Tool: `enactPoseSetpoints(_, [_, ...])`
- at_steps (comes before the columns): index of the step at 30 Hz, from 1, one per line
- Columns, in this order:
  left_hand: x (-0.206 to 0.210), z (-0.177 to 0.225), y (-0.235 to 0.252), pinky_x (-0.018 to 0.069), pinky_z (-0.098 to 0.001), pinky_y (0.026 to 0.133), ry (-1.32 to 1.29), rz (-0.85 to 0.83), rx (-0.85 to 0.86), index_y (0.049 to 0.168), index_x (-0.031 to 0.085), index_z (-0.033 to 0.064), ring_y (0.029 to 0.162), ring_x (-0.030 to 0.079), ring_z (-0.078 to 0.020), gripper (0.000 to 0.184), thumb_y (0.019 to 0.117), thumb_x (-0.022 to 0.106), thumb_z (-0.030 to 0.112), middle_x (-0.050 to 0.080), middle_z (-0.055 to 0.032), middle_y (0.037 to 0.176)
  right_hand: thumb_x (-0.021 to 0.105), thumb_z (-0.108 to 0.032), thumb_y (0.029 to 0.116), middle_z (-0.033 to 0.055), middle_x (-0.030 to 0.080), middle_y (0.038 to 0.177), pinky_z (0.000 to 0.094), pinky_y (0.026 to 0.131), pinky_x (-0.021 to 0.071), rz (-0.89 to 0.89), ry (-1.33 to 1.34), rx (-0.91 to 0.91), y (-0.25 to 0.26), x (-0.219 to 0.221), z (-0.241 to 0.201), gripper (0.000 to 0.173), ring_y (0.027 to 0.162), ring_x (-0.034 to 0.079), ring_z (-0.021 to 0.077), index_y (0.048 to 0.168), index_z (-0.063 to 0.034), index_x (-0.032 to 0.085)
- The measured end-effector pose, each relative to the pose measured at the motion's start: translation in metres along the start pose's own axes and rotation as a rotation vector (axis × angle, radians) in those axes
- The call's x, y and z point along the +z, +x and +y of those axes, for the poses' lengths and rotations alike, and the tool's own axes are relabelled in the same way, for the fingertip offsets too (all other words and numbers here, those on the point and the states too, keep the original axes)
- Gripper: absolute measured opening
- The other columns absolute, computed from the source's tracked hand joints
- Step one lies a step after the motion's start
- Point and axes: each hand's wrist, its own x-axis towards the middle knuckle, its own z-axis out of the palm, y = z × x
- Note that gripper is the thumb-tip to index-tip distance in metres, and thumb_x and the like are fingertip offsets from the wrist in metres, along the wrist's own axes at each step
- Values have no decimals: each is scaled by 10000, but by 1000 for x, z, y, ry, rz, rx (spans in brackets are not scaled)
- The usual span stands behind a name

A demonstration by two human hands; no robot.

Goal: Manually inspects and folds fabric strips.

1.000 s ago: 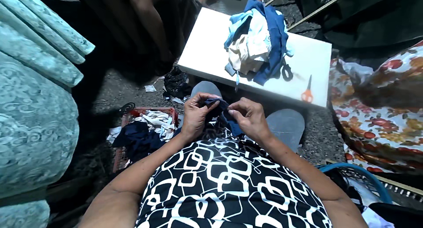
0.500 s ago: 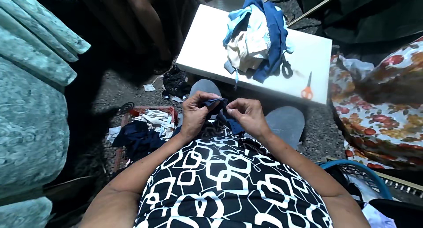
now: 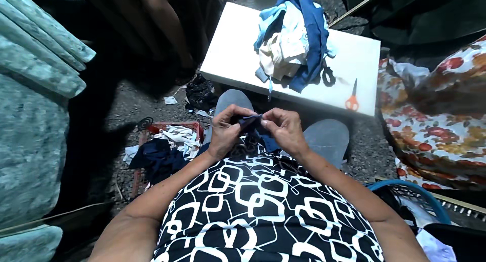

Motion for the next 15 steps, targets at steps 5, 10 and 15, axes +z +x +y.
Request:
enactPoseSetpoints(5, [5,-6,6,591,-256,832,-67,110,-111,1063,676,72,949,689,-93,206,898,724,-42,713,-24,1064,645,-17,929,64,686,896,251,714,555,-38,-93,-20,2,-5,-2,90,764,643,86,955,-4,730])
enactPoseSetpoints(10, [5,-14,12,597,-323,846,-163,130,-280,1066,667,68,958,698,-139,167,923,707,-8,721,-59,1073,641,-6,932,61,681,900,246,728,560,-60,-82,-18,1,-6,0,103,784,647,85,971,-8,736])
enactPoseSetpoints(15, [4,-6,9,588,-287,722,-311,109,-505,1077,658,136,823,673,-99,127,973,662,62,703,-24,988,625,31,922,58,673,888,228,723,556,-101,-24,-54,1,-8,6,136,777,638,75,988,2,741])
